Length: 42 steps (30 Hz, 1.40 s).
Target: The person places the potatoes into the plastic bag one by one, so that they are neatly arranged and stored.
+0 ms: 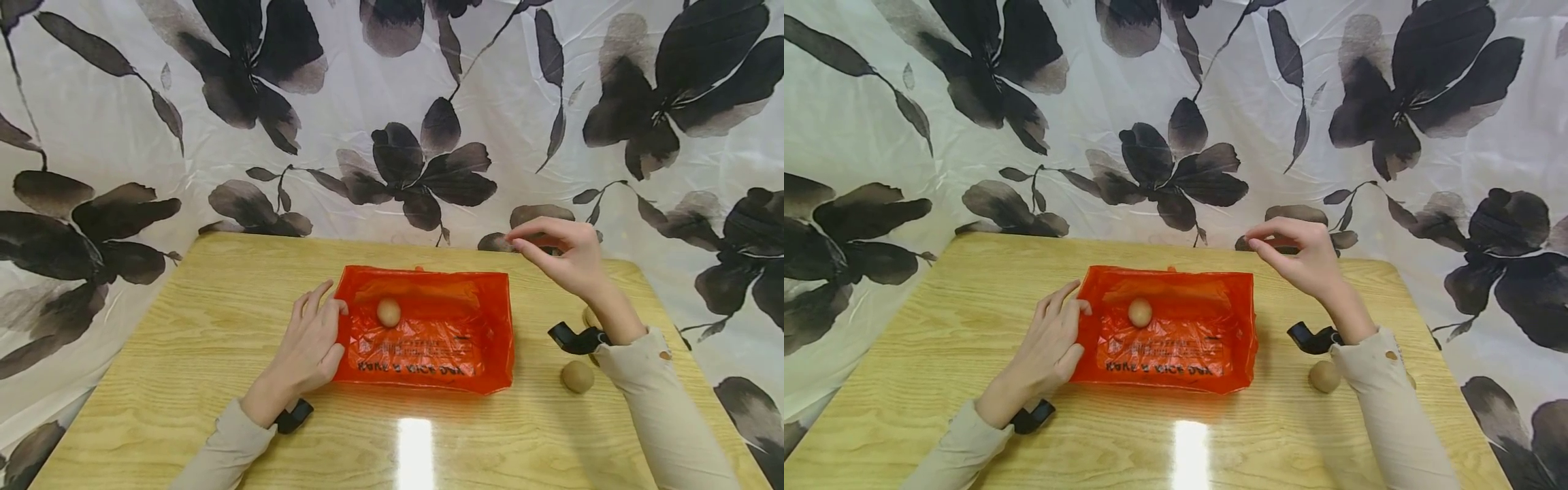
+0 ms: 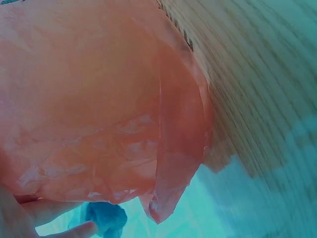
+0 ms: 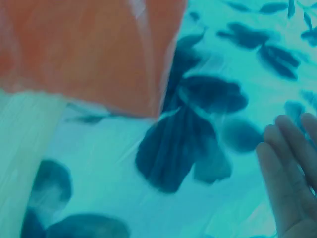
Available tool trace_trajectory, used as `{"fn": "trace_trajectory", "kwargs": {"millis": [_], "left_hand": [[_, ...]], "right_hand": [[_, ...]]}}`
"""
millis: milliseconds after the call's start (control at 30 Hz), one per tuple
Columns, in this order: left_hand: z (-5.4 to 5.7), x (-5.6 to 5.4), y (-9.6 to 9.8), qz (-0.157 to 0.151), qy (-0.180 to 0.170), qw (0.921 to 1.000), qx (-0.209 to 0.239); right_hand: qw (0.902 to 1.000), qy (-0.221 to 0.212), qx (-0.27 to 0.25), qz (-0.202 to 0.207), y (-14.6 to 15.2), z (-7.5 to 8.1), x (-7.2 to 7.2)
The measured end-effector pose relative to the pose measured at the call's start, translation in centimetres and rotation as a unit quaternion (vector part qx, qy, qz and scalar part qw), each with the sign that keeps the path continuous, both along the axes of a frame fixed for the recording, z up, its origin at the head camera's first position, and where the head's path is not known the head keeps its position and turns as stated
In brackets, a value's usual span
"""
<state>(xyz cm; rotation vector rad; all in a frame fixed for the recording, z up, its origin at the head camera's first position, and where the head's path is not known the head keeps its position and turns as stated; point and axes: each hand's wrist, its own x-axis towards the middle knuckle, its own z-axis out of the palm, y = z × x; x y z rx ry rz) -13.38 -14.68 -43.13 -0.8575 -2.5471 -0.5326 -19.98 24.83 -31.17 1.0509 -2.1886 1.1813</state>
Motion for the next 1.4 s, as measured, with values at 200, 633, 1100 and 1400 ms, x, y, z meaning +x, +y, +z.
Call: {"fn": "trace_trajectory", "kwargs": {"millis": [200,633,1100,1400], "left_hand": [[-0.1,0.0,0.1,0.0,0.005,1.0,0.003],[0.1,0.2,0.2,0.004,0.011,0.9999,0.007],[0.1,0.4,0.2,0.009,0.019,0.9997,0.01],[0.1,0.5,0.3,0.01,0.02,0.9997,0.01]], "right_hand": [[0.9986,-0.01,-0.043,-0.028,1.5,0.3,0.7],[0.9856,-0.062,0.012,-0.157,7.4,-2.1,-0.5],[0.9371,-0.201,0.169,-0.23,12.5,-3.6,-0.5],[0.9373,-0.209,0.234,-0.152,16.1,-7.0,-0.6]]}}
